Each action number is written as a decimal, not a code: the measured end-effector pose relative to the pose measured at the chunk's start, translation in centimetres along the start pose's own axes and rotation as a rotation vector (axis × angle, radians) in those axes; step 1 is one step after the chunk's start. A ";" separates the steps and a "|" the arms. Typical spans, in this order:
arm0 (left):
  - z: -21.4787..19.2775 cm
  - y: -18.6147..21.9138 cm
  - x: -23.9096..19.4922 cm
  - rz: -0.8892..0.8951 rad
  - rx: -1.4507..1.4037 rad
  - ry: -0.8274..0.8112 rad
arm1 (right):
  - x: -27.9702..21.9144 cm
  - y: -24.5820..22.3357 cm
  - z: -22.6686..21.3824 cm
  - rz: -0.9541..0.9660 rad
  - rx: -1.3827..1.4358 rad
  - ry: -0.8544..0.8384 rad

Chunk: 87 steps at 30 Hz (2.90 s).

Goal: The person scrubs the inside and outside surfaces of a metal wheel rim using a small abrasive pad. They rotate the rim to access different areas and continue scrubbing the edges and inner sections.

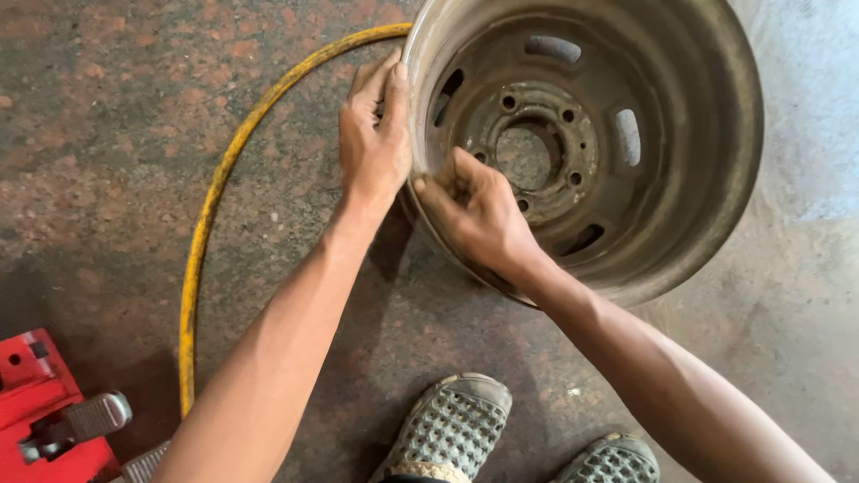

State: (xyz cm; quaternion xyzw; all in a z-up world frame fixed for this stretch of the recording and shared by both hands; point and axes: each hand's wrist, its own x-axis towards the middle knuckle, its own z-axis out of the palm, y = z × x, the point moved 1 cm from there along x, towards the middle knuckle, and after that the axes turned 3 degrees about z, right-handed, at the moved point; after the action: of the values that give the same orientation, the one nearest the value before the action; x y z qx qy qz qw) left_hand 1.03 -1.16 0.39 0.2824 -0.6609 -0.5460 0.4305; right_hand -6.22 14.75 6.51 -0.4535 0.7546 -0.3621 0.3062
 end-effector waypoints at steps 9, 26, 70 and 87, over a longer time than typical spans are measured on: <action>1.6 1.0 -0.1 -0.068 0.062 0.097 | -5.5 2.0 -6.9 -0.219 -0.144 -0.351; 0.8 0.0 0.5 0.167 0.063 0.058 | -2.6 0.2 -2.3 -0.067 -0.042 -0.108; 0.1 0.7 0.5 0.220 0.118 0.058 | -2.7 1.1 -3.0 -0.258 -0.149 -0.137; -0.3 1.7 1.3 0.253 0.263 0.060 | -0.2 0.1 -0.8 -0.115 -0.085 -0.045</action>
State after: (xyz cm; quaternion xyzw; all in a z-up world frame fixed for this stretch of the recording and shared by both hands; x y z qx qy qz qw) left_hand 0.88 -1.99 2.38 0.2670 -0.7437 -0.3879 0.4745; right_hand -6.79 15.16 6.89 -0.5167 0.7351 -0.3362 0.2822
